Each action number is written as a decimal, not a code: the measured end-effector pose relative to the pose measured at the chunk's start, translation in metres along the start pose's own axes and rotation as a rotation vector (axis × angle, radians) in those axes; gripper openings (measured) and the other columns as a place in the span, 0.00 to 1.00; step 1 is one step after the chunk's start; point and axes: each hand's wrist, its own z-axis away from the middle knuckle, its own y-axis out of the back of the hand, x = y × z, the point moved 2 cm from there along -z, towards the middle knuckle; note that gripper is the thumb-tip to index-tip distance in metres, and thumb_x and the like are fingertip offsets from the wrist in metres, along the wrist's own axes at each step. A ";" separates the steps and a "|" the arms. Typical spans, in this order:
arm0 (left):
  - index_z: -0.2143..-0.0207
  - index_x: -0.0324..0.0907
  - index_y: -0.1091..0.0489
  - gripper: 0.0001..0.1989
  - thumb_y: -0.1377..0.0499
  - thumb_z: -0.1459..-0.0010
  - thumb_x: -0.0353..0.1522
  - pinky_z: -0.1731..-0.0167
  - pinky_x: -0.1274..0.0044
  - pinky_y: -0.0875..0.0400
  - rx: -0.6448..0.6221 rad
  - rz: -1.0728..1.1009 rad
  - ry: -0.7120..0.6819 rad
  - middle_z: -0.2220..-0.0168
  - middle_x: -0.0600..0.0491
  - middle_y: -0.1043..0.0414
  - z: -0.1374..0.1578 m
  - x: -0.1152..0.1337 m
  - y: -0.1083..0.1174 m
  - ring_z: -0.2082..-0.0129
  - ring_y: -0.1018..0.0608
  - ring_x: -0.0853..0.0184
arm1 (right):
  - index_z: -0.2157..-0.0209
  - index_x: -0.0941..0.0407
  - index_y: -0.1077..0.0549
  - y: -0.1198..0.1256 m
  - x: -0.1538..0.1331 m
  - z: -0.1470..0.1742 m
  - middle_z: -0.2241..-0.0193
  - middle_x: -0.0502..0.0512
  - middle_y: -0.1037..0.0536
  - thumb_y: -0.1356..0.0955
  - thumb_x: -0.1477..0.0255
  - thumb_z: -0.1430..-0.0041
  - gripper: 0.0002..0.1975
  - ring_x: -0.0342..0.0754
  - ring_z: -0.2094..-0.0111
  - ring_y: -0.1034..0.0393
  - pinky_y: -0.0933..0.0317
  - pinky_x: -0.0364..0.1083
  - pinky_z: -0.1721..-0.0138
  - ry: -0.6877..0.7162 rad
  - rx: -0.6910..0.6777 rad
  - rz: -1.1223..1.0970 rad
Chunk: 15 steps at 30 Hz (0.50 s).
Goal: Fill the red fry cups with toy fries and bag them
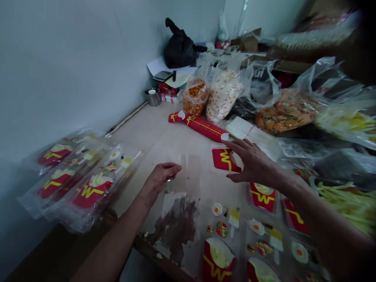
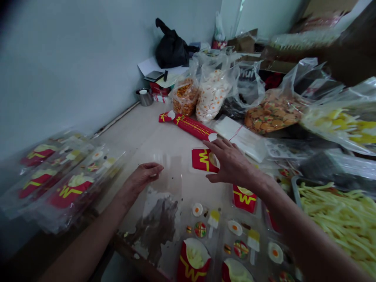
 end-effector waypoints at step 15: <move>0.75 0.40 0.22 0.17 0.24 0.65 0.41 0.70 0.77 0.38 -0.014 -0.103 -0.057 0.76 0.55 0.26 0.017 -0.015 -0.035 0.74 0.29 0.71 | 0.30 0.52 0.49 0.030 -0.015 -0.001 0.42 0.63 0.32 0.25 0.53 0.51 0.52 0.67 0.45 0.38 0.42 0.63 0.45 -0.016 0.053 0.030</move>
